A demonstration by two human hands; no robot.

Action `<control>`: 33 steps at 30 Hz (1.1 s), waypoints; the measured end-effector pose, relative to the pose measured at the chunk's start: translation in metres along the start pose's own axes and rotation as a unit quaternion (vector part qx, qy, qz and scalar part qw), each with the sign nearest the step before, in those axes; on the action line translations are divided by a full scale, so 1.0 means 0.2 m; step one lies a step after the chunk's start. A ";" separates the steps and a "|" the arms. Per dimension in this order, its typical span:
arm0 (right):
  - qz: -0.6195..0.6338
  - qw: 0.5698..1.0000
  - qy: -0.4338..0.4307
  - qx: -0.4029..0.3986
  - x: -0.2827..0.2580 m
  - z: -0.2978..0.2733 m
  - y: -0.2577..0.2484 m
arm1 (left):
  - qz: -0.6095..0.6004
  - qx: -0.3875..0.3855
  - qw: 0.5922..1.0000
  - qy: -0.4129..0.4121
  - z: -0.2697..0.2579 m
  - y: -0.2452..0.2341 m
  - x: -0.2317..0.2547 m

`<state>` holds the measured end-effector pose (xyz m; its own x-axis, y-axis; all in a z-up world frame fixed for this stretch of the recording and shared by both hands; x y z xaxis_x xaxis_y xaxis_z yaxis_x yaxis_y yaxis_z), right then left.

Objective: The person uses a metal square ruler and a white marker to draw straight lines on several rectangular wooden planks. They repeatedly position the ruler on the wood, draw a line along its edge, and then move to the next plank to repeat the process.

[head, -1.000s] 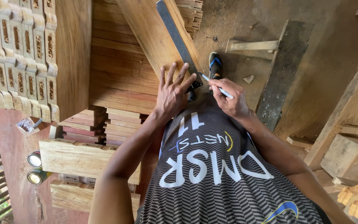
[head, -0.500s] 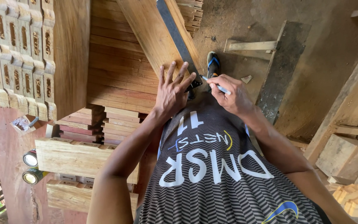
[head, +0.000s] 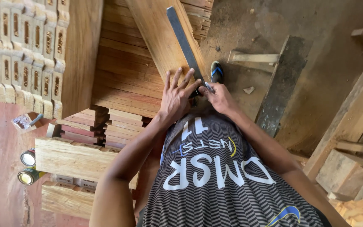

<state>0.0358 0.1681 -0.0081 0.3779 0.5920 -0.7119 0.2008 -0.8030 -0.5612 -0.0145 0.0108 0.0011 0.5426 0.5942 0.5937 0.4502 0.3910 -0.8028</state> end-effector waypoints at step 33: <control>0.290 0.923 0.069 0.241 0.34 0.00 -0.76 | -0.074 0.076 0.801 -0.589 0.94 -0.40 -0.14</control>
<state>0.0312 0.3304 0.0297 0.4125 0.0302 -0.9104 -0.4855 -0.8384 -0.2478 -0.1985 0.0957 0.0385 -0.5949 0.7495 0.2904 0.3071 0.5458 -0.7796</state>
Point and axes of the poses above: each hand's wrist, its own z-axis towards the middle knuckle, its own y-axis out of the palm, x = y × z, the point moved 2 cm from there along z, towards the middle knuckle, and after that the axes turned 15 degrees about -z, right-handed, at the moved point
